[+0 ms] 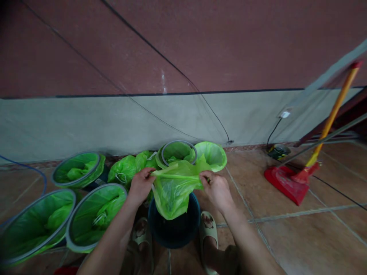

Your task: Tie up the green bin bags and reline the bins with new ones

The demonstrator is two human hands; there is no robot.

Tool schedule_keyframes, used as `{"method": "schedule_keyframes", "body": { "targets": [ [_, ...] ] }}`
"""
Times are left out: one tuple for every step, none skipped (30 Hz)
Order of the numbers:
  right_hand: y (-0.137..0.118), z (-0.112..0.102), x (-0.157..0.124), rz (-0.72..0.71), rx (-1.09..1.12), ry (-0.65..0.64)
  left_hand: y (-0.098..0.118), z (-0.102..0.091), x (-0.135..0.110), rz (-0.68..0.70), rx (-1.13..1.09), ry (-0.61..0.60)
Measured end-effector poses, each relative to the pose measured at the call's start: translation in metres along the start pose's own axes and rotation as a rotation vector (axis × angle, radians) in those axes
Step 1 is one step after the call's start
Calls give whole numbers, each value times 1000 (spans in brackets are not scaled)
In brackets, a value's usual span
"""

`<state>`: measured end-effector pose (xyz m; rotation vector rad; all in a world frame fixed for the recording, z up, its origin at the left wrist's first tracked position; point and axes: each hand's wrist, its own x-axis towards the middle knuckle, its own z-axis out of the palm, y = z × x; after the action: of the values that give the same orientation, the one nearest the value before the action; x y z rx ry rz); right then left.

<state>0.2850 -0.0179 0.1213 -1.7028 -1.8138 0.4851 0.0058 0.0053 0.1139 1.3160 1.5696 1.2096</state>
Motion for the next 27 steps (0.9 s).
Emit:
{"method": "schedule_keyframes", "body": {
  "targets": [
    [3,0,-2,17,-13,-133,0,1,0,-44,-94,21],
    [5,1,-5,33,-21,-281,1,1,0,-100,-201,34],
    [7,2,-8,43,-31,-421,3,2,0,-160,-309,45],
    [8,4,-11,51,-44,-533,5,3,-1,-217,-403,52],
    [9,5,-14,58,-57,-610,8,3,-3,-262,-472,54],
    [8,6,-16,65,-66,-653,11,4,-4,-291,-509,47],
    [6,8,-17,72,-66,-659,14,5,-6,-302,-519,30],
    [4,10,-16,78,-51,-623,17,5,-9,-301,-513,0],
    [0,12,-13,85,-20,-549,20,6,-12,-294,-500,-53],
    [-3,15,-10,85,19,-448,23,7,-15,-285,-486,-125],
    [-6,18,-7,76,56,-342,27,7,-19,-275,-473,-212],
    [-10,22,-4,59,88,-255,30,8,-23,-267,-457,-310],
    [-13,26,-2,40,113,-202,34,8,-28,-260,-434,-421],
    [-15,30,0,17,126,-185,37,9,-32,-248,-402,-543],
    [-18,35,1,-14,130,-189,39,9,-36,-227,-362,-663],
    [-20,39,0,-57,133,-209,41,10,-40,-195,-315,-777],
    [-22,43,-1,-105,141,-242,42,11,-43,-152,-259,-888],
    [-23,45,-2,-148,151,-272,43,12,-46,-103,-195,-991],
    [-24,47,-3,-180,162,-293,42,14,-48,-51,-127,-1084],
    [-24,48,-3,-199,173,-299,41,15,-50,-1,-54,-1160],
    [-23,48,-3,-199,185,-276,39,15,-51,40,26,-1218],
    [-21,47,-2,-180,197,-210,38,16,-52,70,112,-1254],
    [-19,45,0,-145,214,-108,36,15,-53,83,210,-1264],
    [-15,43,3,-103,244,7,34,14,-54,82,319,-1252],
    [-10,40,7,-60,292,114,32,12,-54,70,430,-1227],
    [-5,37,10,-16,352,209,31,10,-53,58,524,-1201],
    [-1,34,14,21,418,282,30,7,-53,50,586,-1179]
  ]
}}
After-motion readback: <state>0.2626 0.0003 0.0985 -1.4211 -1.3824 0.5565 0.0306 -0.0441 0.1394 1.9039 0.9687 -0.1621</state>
